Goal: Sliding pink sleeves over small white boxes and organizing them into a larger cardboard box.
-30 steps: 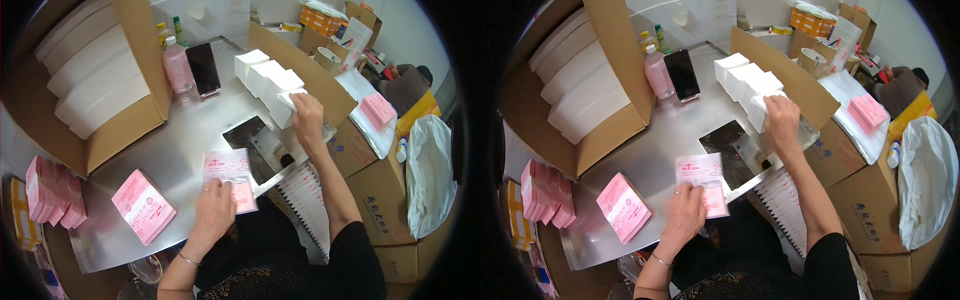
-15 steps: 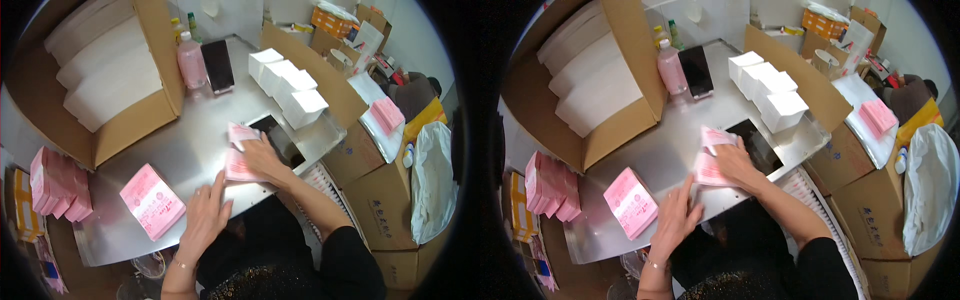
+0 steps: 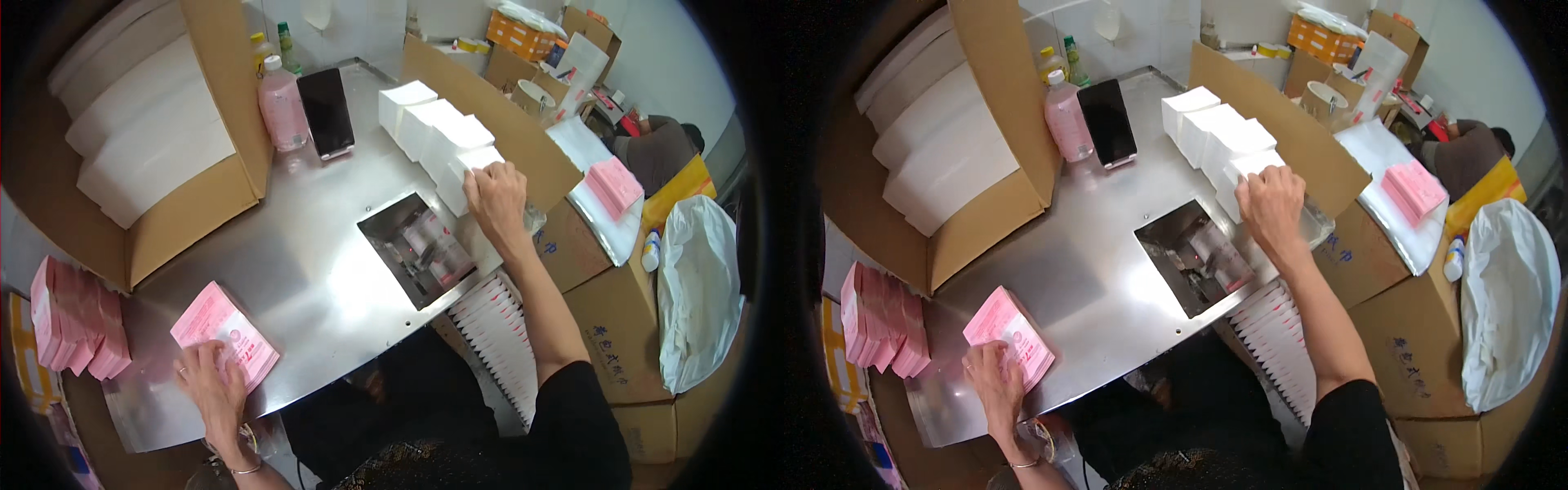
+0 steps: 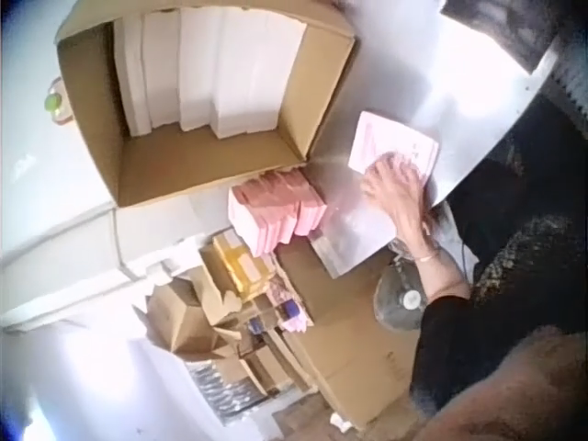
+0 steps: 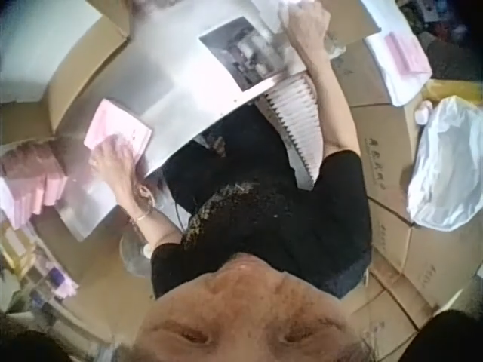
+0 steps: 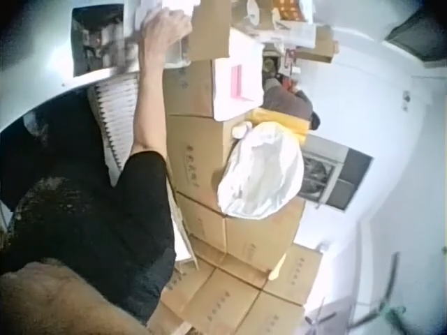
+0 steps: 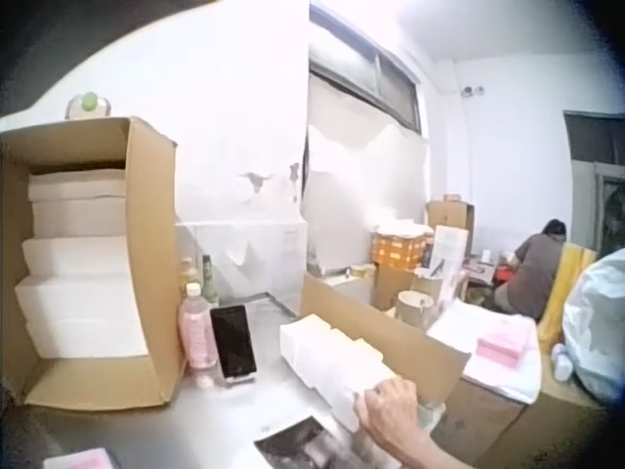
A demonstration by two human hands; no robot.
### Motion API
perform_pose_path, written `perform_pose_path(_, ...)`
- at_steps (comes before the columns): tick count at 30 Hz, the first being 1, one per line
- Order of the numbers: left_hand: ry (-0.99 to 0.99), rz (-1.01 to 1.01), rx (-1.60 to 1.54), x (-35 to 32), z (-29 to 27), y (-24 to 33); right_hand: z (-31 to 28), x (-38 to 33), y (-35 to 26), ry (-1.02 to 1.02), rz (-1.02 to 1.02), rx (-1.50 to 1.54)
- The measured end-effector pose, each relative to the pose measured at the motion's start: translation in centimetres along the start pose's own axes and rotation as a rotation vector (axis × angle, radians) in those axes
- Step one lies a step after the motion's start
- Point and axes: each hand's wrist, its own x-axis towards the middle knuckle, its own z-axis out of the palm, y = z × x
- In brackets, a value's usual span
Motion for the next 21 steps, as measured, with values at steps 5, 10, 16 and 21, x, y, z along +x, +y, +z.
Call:
perform_pose_path(5, -0.156, 0.125, 0.016, 0.3, -0.1, -0.8, 0.1, -0.4, 0.3, 0.001, 0.118, 0.083)
perform_pose_path(10, -0.114, 0.429, -0.292, 0.2, 1.2, 6.4, -0.2, -0.6, 1.0, -0.028, 0.135, 0.127)
perform_pose_path(16, -0.266, 0.569, -0.566, -1.3, 7.9, 11.9, -0.3, -1.4, -0.1, 0.228, 0.025, 0.080)
perform_pose_path(21, -0.213, 0.526, -0.541, -0.4, 7.7, 10.7, -4.2, -9.2, -12.3, -0.227, -0.650, 0.268)
